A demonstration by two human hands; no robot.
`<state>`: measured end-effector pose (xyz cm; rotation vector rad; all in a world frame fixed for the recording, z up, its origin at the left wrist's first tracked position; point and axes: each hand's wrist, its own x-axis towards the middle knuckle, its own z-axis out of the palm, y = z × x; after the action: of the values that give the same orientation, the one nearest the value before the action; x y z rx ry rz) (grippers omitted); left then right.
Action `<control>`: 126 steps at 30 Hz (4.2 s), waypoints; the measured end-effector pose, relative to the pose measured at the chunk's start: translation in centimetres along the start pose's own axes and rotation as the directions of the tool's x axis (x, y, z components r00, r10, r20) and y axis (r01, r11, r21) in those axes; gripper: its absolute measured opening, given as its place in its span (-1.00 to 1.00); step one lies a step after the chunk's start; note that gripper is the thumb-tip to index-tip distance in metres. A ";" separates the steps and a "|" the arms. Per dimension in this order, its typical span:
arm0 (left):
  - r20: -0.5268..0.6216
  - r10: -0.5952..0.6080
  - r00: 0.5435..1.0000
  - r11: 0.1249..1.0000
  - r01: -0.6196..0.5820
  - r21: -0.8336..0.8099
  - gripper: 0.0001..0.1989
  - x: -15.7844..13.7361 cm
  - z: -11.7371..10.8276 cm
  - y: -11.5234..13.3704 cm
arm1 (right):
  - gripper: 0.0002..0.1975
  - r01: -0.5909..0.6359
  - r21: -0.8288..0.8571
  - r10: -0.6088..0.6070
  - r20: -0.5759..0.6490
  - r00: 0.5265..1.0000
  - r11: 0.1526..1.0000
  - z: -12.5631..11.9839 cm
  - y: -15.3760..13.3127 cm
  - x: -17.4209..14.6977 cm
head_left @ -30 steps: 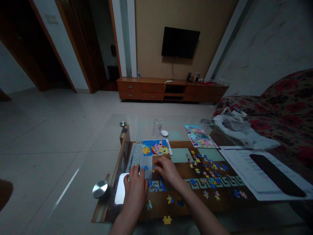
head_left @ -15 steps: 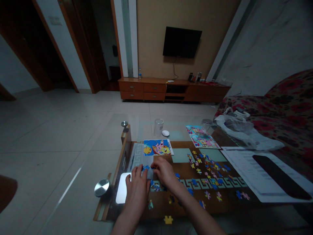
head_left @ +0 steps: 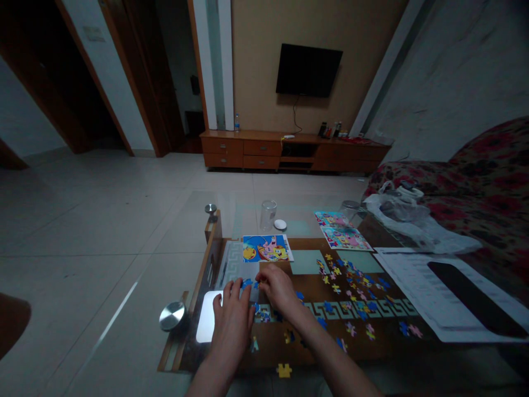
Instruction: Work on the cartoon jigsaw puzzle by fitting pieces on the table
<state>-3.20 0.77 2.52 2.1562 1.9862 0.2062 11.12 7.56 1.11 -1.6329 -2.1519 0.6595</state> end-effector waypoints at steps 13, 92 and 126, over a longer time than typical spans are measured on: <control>-0.146 -0.105 0.984 0.994 0.100 -0.038 -0.62 0.9 -0.9 -2.6 | -0.83 -0.042 -0.047 0.044 0.045 0.998 0.998 -0.6 -0.6 -0.3; 0.066 0.211 0.975 0.975 -0.215 0.057 -0.62 -4.9 0.7 2.8 | -0.51 0.016 -0.130 -0.024 -0.061 0.998 0.991 -3.9 4.1 -10.6; -0.148 0.333 0.931 0.943 -0.332 0.029 -0.68 -3.8 4.1 3.1 | -0.63 -0.154 -0.198 0.118 -0.184 0.976 0.968 -5.7 3.9 -10.6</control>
<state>0.45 -3.48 -0.56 2.5378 1.6744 0.4299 20.15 -0.99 3.58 -1.8871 -2.0573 0.3206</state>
